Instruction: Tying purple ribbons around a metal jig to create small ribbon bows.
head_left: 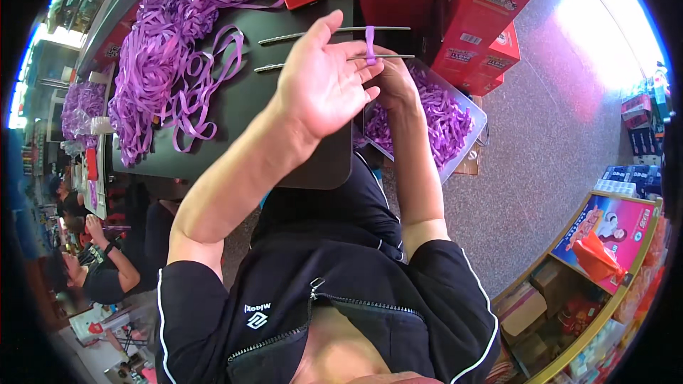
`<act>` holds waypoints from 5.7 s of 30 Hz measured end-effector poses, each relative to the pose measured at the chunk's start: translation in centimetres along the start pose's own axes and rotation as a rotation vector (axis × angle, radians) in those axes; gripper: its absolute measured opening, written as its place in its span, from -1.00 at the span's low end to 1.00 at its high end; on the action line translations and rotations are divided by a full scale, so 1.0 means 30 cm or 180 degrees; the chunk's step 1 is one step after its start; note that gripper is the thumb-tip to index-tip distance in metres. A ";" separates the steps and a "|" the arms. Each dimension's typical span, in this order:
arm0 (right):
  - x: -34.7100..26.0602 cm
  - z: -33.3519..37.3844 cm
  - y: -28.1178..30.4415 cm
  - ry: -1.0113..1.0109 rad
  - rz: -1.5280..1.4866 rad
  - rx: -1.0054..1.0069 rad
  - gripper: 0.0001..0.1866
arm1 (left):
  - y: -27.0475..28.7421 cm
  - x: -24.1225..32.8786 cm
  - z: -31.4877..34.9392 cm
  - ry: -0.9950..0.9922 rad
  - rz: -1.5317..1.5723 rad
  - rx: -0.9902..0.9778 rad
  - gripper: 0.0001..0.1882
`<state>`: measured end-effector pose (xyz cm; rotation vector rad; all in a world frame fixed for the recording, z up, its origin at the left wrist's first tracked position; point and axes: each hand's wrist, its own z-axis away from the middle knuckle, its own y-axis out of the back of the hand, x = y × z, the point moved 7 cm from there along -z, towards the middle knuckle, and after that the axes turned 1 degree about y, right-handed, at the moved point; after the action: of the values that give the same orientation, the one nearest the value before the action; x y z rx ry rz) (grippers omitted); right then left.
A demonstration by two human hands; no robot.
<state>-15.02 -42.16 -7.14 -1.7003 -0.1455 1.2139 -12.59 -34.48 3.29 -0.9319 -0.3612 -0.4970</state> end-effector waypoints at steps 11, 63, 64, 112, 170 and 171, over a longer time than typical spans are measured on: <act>0.003 -0.009 0.017 0.0443 0.0355 0.0100 -0.78 | 0.009 -0.013 0.038 -0.0532 0.0178 -0.0468 -0.12; -0.352 -0.007 -0.373 -0.0188 0.6307 0.0719 -0.75 | 0.033 0.010 0.027 -0.0215 0.0268 -0.1682 -0.11; -0.354 -0.007 -0.377 -0.0375 0.6287 0.0839 -0.74 | 0.036 0.011 0.022 -0.0195 0.0297 -0.1658 -0.15; -0.455 0.109 -0.260 0.0332 0.5958 0.1530 -0.61 | 0.082 0.132 0.145 -0.0444 -0.0623 -0.1059 -0.55; 0.141 0.624 0.532 -0.1527 0.3269 0.1303 -0.52 | 0.060 0.069 0.521 -0.5620 -0.5028 -0.2552 -0.71; 0.177 0.660 0.535 -0.1632 0.3381 0.1297 -0.54 | 0.072 0.043 0.561 -0.5587 -0.5257 -0.2683 -0.71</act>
<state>-34.29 -34.22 -22.75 -1.0335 0.7429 2.2470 -11.70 -19.75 11.74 -1.5532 -2.8151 -1.2447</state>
